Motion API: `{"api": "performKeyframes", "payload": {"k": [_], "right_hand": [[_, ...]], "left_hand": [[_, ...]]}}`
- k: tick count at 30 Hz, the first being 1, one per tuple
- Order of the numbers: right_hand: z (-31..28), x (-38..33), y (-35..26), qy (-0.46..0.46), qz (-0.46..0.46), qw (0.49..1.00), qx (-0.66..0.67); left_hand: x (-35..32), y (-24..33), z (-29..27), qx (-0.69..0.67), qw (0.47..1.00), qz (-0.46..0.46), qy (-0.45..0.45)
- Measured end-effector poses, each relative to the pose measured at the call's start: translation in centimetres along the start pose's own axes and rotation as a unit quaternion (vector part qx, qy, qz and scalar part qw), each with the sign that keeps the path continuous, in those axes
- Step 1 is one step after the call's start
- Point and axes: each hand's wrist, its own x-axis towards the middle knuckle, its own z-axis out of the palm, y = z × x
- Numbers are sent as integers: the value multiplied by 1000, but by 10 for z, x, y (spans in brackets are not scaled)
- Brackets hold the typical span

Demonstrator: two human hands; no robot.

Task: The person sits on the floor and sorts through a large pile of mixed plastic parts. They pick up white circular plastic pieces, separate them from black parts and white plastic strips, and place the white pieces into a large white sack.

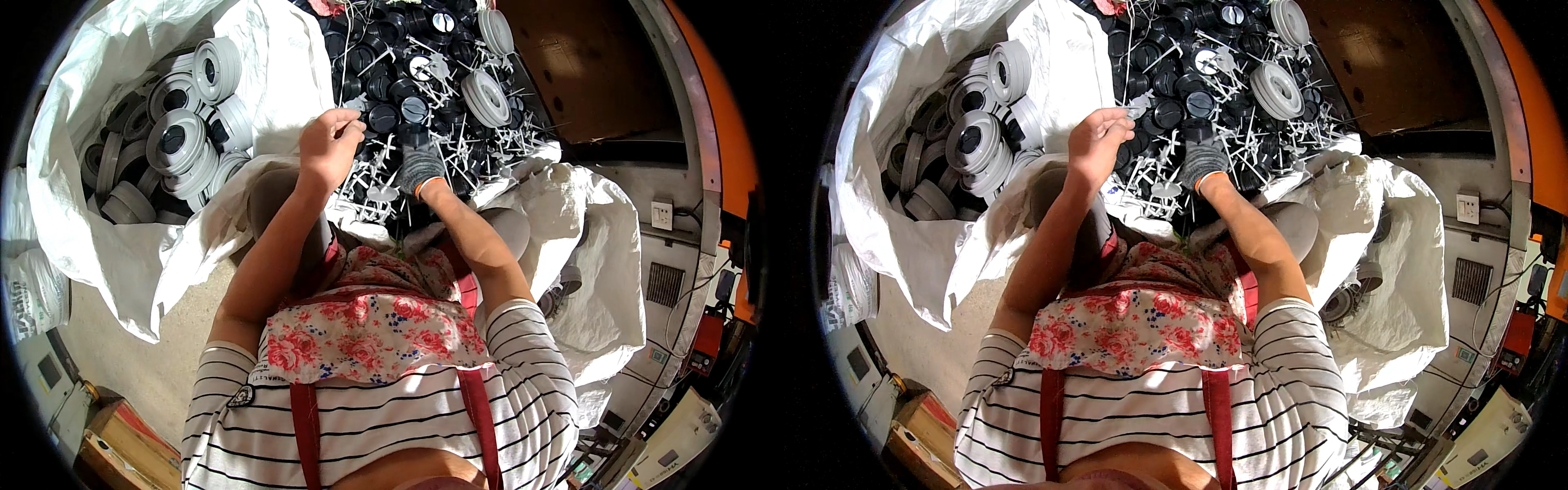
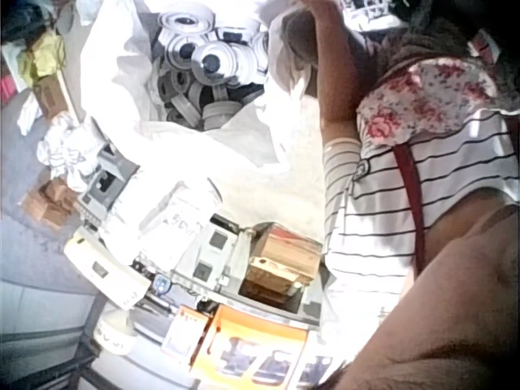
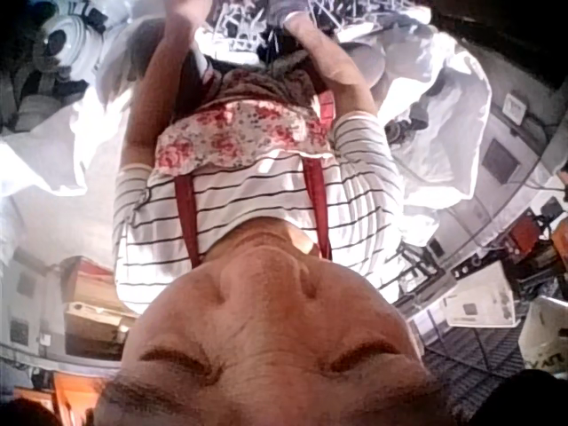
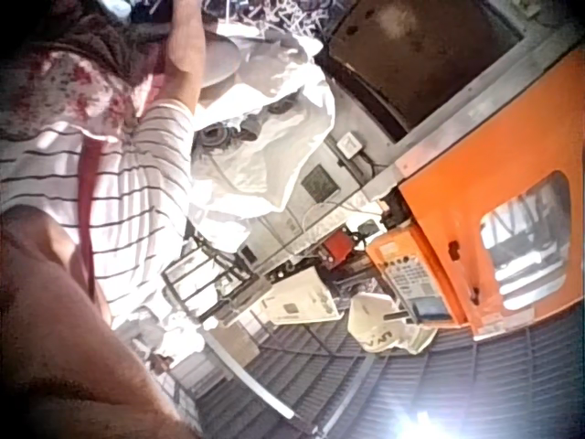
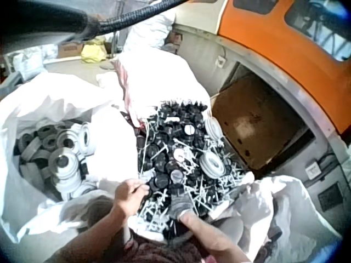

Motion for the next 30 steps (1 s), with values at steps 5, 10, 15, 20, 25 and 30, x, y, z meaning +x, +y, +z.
{"api": "performKeyframes", "payload": {"k": [5,10,15,20,25,30], "right_hand": [[-54,5,14,-28,-1,994,103],[-12,10,97,171,5,960,220],[-52,-31,124,111,4,699,706],[-65,-50,140,128,30,719,682],[-53,-51,146,169,36,764,622],[-41,-52,72,10,7,885,465]], "left_hand": [[-1,3,-7,38,999,-11,15],[0,-3,1,-7,999,4,33],[1,-1,4,-20,1000,-3,24],[-1,4,0,-16,1000,-13,-6],[-2,5,-1,-20,1000,-7,-4],[2,-9,-1,-67,998,-1,16]]}}
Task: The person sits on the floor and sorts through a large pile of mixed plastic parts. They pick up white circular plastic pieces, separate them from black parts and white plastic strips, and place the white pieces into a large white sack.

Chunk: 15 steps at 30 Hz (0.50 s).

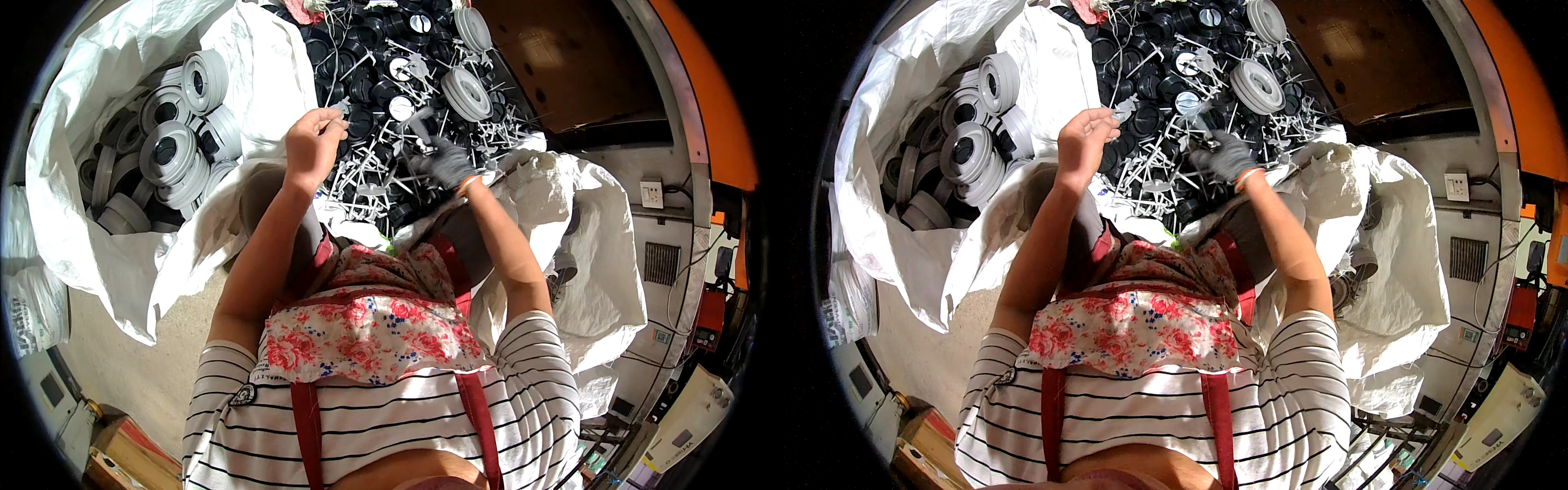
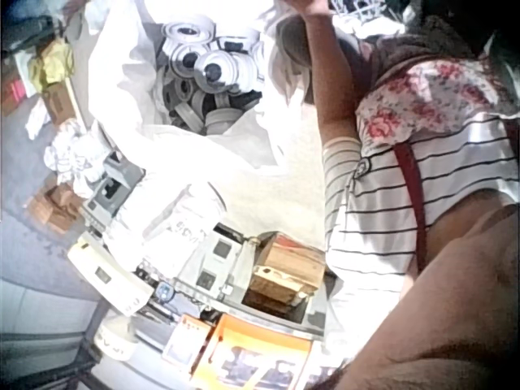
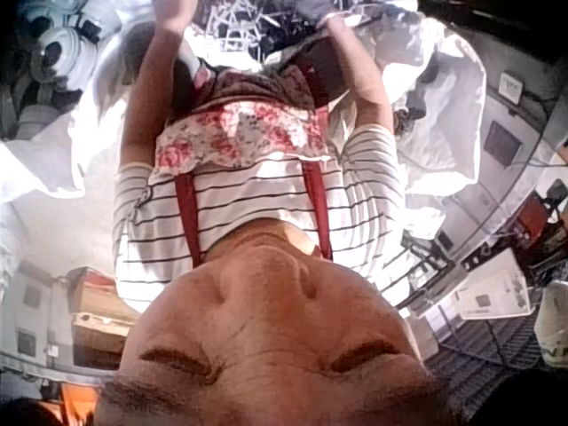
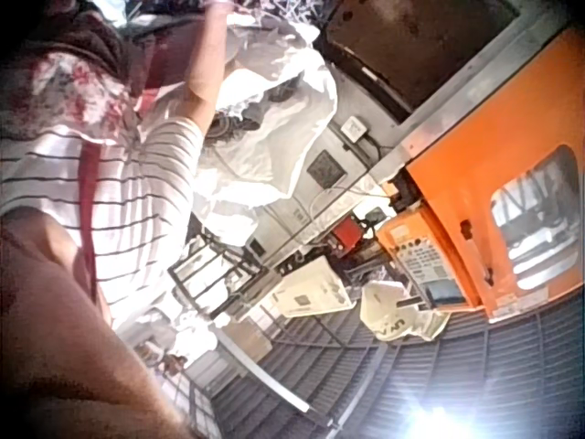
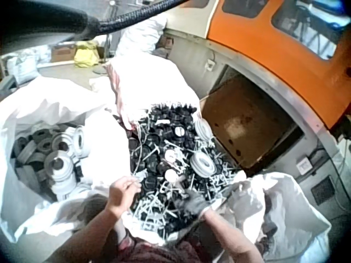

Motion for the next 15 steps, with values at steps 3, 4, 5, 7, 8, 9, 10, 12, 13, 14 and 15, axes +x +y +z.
{"api": "performKeyframes", "payload": {"k": [3,4,5,7,8,9,10,12,13,14,15], "right_hand": [[40,5,-6,-53,-78,920,-380],[54,3,-14,-55,-57,903,-422],[62,6,-26,-81,-32,886,-455],[69,22,-28,-59,-10,883,-466],[67,29,-28,-33,-9,885,-464],[63,37,-27,-36,-19,888,-458],[57,39,-32,-28,-36,879,-474],[54,71,-3,-4,-66,925,-375],[45,78,-1,-13,-110,917,-382],[48,80,4,-36,11,923,-383],[53,75,8,1,-41,902,-431]], "left_hand": [[-4,9,1,26,1000,-5,-10],[-5,13,0,36,999,-15,-10],[-5,13,-1,39,999,-19,-9],[-5,13,-1,58,998,-24,-9],[-4,11,-1,55,998,-24,-6],[-5,12,-2,72,997,-21,-11],[-6,13,-2,88,996,-18,-22],[-4,8,0,68,997,-19,-31],[-5,11,0,71,997,-14,-26],[-5,12,1,74,997,-9,-21],[-4,7,-1,90,996,10,-18]]}}
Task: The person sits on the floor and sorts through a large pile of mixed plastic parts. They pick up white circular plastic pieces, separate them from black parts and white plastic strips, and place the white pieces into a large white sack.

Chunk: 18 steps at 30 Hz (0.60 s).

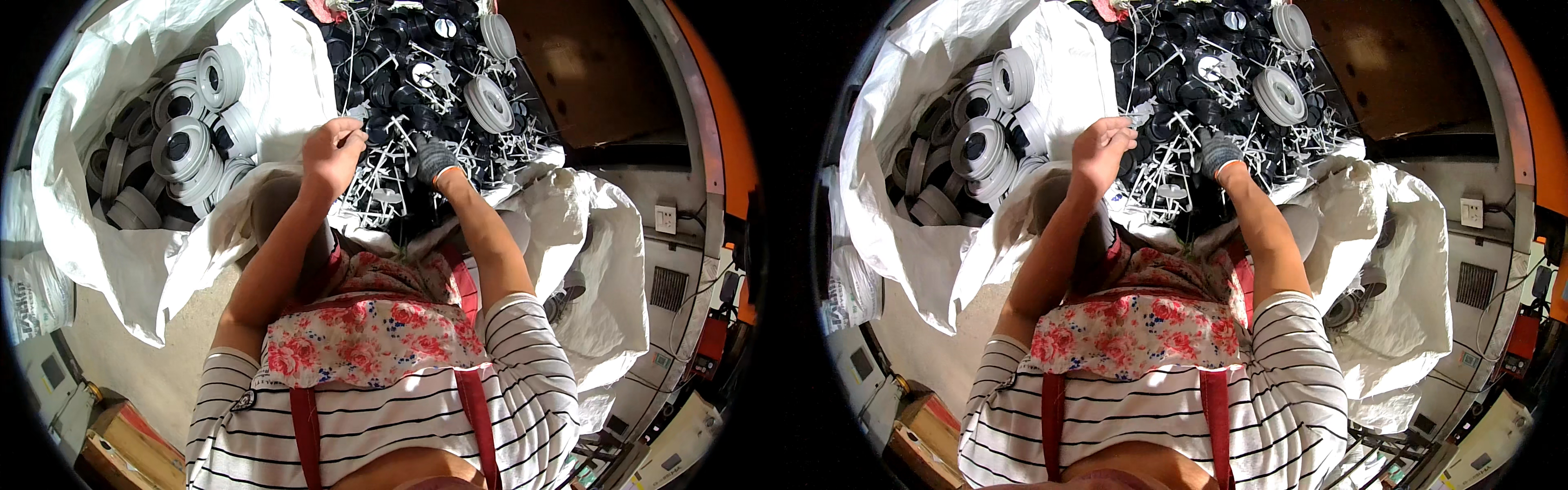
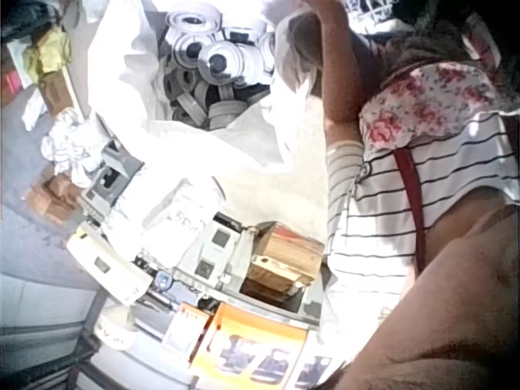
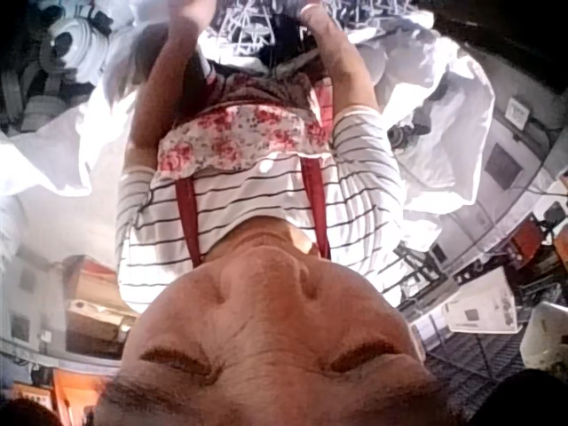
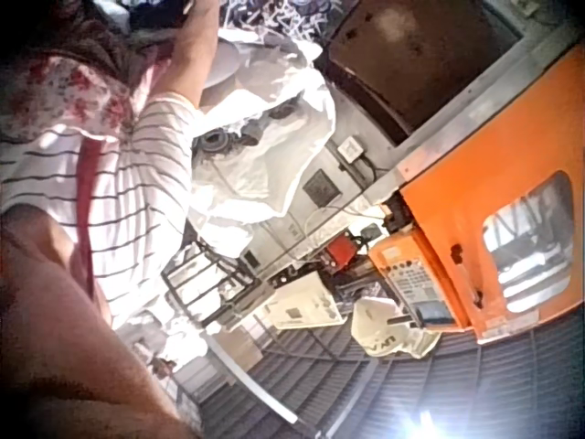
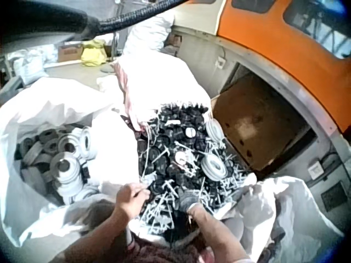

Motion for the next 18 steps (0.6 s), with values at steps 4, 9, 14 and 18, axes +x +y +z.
{"api": "performKeyframes", "payload": {"k": [4,9,14,18], "right_hand": [[6,0,-1,14,8,998,57],[-2,8,25,99,-43,980,166],[-54,-22,49,152,43,813,560],[-88,-49,63,197,-31,689,697]], "left_hand": [[3,-24,6,20,994,104,18],[5,-22,9,45,995,80,24],[7,-9,4,69,998,16,-3],[7,-12,6,16,999,18,36]]}}
